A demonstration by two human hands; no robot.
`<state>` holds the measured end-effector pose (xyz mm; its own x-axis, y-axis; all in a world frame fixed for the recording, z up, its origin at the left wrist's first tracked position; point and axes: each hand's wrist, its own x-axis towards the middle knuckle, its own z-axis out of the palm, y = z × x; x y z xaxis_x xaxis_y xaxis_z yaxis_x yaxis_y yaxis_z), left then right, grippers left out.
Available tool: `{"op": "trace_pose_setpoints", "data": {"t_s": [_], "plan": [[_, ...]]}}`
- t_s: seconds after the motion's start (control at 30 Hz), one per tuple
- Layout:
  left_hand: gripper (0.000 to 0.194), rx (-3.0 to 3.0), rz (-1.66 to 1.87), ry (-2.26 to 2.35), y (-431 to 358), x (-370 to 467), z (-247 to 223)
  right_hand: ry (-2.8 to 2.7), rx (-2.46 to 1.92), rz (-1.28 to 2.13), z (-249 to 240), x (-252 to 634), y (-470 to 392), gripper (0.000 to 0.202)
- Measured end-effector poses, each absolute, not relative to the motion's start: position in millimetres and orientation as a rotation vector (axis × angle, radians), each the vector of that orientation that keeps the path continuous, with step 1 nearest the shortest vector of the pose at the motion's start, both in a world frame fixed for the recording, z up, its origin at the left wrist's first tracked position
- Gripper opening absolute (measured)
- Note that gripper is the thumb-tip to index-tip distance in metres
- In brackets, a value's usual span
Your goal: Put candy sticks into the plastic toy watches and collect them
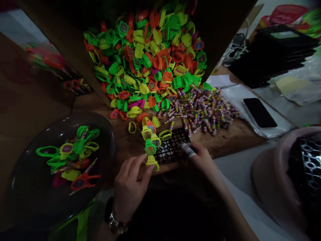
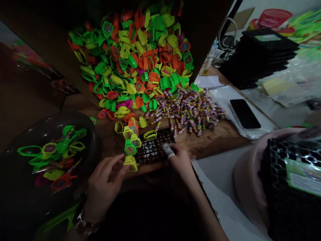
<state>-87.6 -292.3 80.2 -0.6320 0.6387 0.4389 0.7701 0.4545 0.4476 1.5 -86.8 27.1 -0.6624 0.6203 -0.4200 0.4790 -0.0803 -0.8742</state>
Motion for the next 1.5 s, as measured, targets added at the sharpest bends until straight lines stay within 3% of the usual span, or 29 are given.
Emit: {"op": "trace_pose_setpoints", "data": {"t_s": [0.07,0.13,0.2,0.3,0.47,0.53,0.67,0.77,0.9,1.03,1.2,1.5], "plan": [[0.027,-1.257,-0.949,-2.51,-291,-91,75,-2.449,-1.086,1.158,32,-12,-75,0.028],[0.025,-1.28,-1.015,-2.521,-289,-92,70,-2.782,-0.753,0.617,36,-33,-62,0.037],[0.03,-1.286,-1.097,-2.545,-289,-92,66,-3.039,-0.405,0.302,36,-57,-49,0.039],[0.042,-1.284,-1.181,-2.631,-289,-93,60,-3.213,-0.08,0.183,32,-83,-29,0.037],[0.038,-1.253,-1.307,-2.683,-289,-96,55,-3.163,0.02,0.41,28,-83,-16,0.041],[0.039,-1.245,-1.322,-2.679,-289,-96,56,-3.0,-0.062,0.748,25,-70,-25,0.037],[0.046,-1.195,-1.33,-2.711,-290,-91,50,-2.393,-0.244,1.753,11,-39,-62,0.025],[0.047,-1.038,-1.37,-2.754,-292,-81,33,-2.178,-0.252,2.089,-2,-24,-90,0.033],[0.034,-0.846,-1.424,-2.801,-293,-70,1,-2.156,-0.204,2.11,-13,-24,-107,0.033],[0.014,-0.862,-1.402,-2.765,-291,-71,-13,-2.378,-0.126,1.88,-16,-26,-109,0.019],[0.011,-0.965,-1.418,-2.77,-291,-78,-4,-2.485,0.045,1.606,-9,-25,-105,0.014],[0.01,-1.086,-1.405,-2.816,-294,-87,4,-2.392,0.188,1.697,11,-35,-103,0.019]]}}
